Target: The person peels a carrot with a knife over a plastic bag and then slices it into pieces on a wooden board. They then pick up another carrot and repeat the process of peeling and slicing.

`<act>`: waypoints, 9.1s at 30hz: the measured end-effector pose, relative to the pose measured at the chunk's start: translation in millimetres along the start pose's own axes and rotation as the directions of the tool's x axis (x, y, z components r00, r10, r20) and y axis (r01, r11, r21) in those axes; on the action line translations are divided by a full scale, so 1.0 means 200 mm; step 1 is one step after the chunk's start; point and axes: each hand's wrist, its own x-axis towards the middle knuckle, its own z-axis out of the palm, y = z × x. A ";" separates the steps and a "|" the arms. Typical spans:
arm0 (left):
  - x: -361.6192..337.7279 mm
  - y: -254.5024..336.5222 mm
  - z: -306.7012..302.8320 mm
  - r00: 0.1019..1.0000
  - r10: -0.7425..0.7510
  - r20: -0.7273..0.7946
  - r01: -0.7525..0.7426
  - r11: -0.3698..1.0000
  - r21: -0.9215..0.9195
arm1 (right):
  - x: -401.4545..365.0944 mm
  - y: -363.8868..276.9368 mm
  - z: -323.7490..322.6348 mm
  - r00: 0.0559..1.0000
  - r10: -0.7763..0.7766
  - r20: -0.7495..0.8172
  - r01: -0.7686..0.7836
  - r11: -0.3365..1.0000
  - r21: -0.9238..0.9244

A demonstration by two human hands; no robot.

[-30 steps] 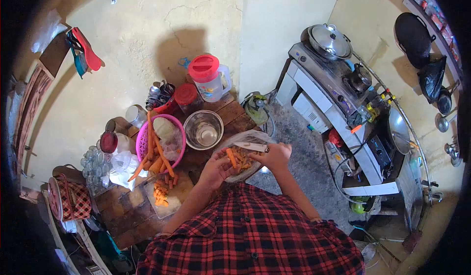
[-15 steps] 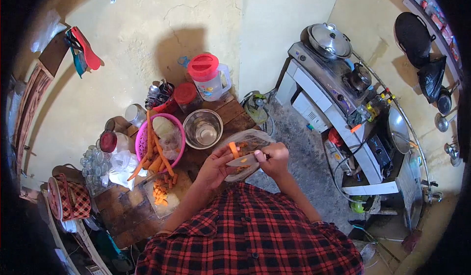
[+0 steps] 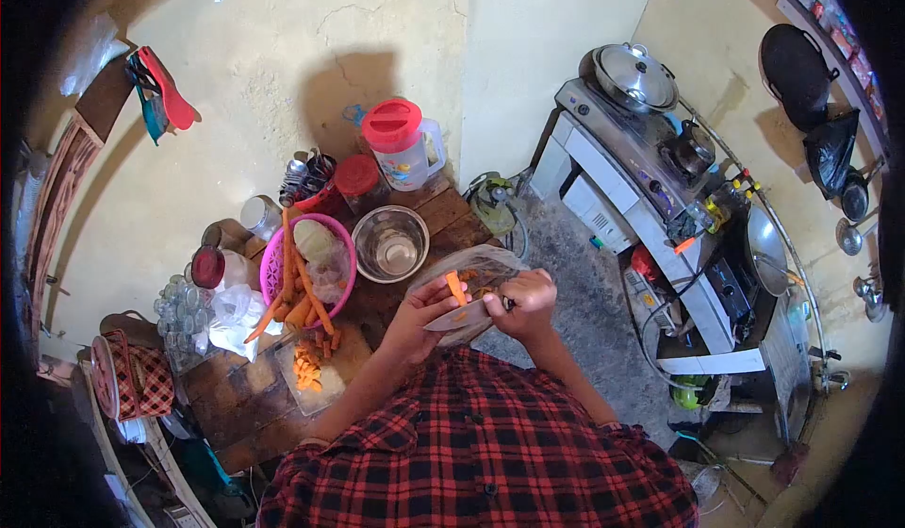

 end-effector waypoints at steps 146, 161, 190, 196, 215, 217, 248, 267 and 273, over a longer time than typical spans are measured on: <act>-0.04 -0.12 0.10 0.998 0.006 0.063 -0.017 0.984 0.180 | 0.02 0.03 0.03 0.992 0.024 -0.120 0.004 0.973 0.229; -0.02 -0.13 0.05 0.988 0.082 0.133 -0.087 0.996 0.032 | 0.01 0.04 0.04 0.999 0.000 -0.044 0.011 0.970 0.242; 0.18 -0.26 -0.08 0.963 -0.065 0.263 -0.244 0.211 0.947 | -0.21 0.11 0.07 0.706 0.552 0.443 -0.309 0.803 -0.509; 0.32 -0.40 -0.24 0.980 -0.113 0.162 -0.150 0.106 0.983 | -0.27 0.17 -0.06 0.640 0.626 0.446 -0.276 0.729 -0.627; 0.01 0.11 0.10 0.982 0.061 0.180 -0.051 0.997 -0.062 | 0.04 -0.08 -0.18 0.990 0.114 0.081 -0.115 0.993 0.009; -0.03 0.14 0.15 0.989 0.064 0.131 -0.063 0.998 -0.018 | 0.06 -0.09 -0.18 0.994 0.090 0.063 -0.091 0.996 0.014; -0.09 0.07 0.23 0.975 0.172 0.143 -0.191 0.973 0.132 | 0.11 -0.09 -0.14 0.988 -0.079 -0.132 0.095 0.988 0.121; -0.08 -0.01 0.19 0.989 0.092 0.115 -0.108 0.985 0.138 | 0.10 -0.02 -0.13 0.990 -0.047 -0.130 0.059 0.994 0.087; -0.10 0.03 0.25 0.996 0.026 0.081 -0.044 0.972 0.230 | 0.10 -0.01 -0.11 0.990 -0.017 -0.140 0.032 0.994 0.104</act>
